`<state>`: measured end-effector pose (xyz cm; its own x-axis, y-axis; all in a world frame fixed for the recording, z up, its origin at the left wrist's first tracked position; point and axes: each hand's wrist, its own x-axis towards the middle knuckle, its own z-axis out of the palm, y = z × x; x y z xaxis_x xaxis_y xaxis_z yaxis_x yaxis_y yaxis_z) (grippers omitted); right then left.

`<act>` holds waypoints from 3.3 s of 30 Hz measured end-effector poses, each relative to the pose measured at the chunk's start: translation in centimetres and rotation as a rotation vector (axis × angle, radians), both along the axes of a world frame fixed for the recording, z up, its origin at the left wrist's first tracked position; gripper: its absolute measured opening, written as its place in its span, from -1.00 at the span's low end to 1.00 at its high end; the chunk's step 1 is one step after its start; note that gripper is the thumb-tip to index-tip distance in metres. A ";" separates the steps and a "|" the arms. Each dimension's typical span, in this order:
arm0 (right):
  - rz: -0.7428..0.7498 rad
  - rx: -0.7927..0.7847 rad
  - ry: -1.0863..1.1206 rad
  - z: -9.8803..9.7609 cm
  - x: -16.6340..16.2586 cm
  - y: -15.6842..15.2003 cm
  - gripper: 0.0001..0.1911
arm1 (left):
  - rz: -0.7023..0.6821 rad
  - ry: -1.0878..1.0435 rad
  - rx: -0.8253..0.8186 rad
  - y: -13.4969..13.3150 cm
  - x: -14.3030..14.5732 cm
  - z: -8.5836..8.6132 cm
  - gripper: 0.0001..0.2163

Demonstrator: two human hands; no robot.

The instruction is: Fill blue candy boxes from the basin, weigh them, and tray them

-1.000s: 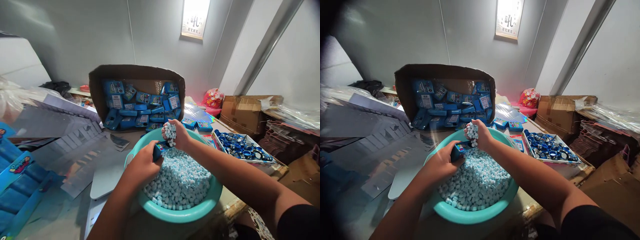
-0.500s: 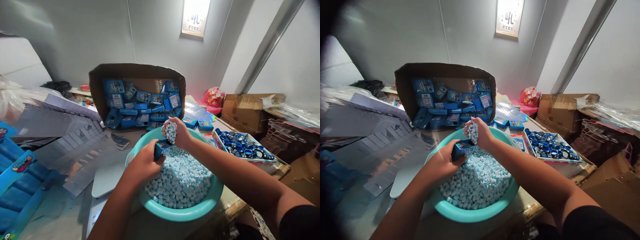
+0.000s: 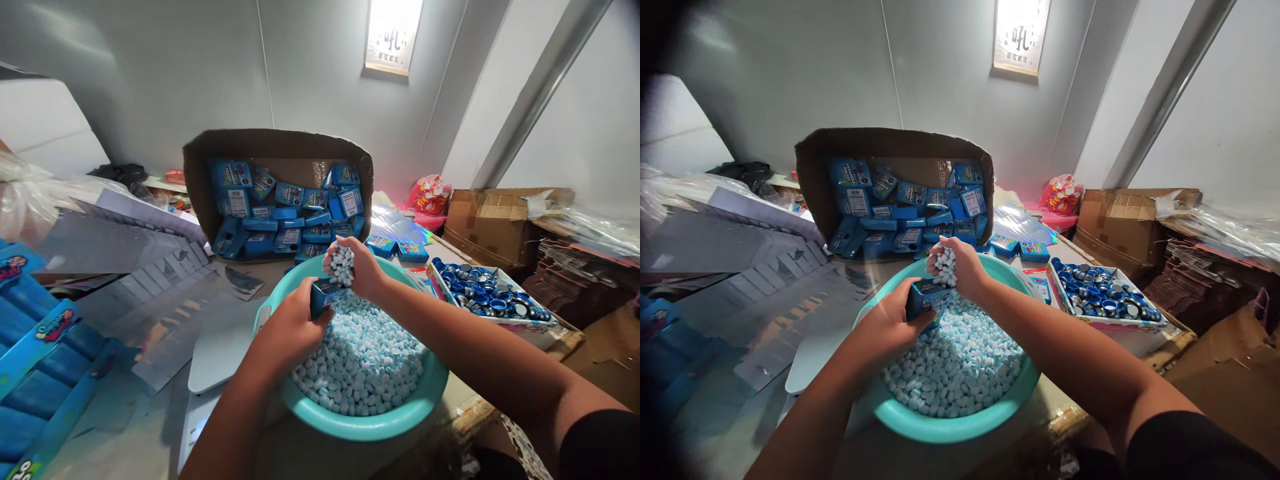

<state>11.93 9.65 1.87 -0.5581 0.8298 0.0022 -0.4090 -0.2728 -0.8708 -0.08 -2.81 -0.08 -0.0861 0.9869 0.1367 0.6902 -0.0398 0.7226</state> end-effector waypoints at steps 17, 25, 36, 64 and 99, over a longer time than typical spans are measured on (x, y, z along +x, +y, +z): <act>-0.025 0.097 -0.036 -0.1 -0.2 -0.4 -0.74 | -0.068 -0.023 0.054 -0.1 -0.1 -0.1 -0.60; -0.037 0.169 0.028 0.1 0.0 -0.4 -0.72 | 0.023 -0.024 0.063 0.1 -0.3 0.0 -0.68; 0.033 0.173 0.035 0.4 0.0 -0.4 -0.71 | 0.015 -0.067 0.086 0.5 -0.4 -0.4 -0.64; 0.198 0.589 -0.887 -5.0 0.0 0.7 -0.58 | 0.454 -0.397 0.308 0.3 -0.8 -0.4 -0.59; 0.597 1.089 -1.470 -2.5 -0.6 -3.0 0.39 | 0.497 -0.030 0.058 0.9 -1.6 -0.4 -0.44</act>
<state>11.34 6.65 -0.68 -0.7731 0.5246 -0.3566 0.6213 0.7395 -0.2590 -1.70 -1.95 -0.51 -0.5483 0.8167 0.1799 0.6149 0.2479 0.7486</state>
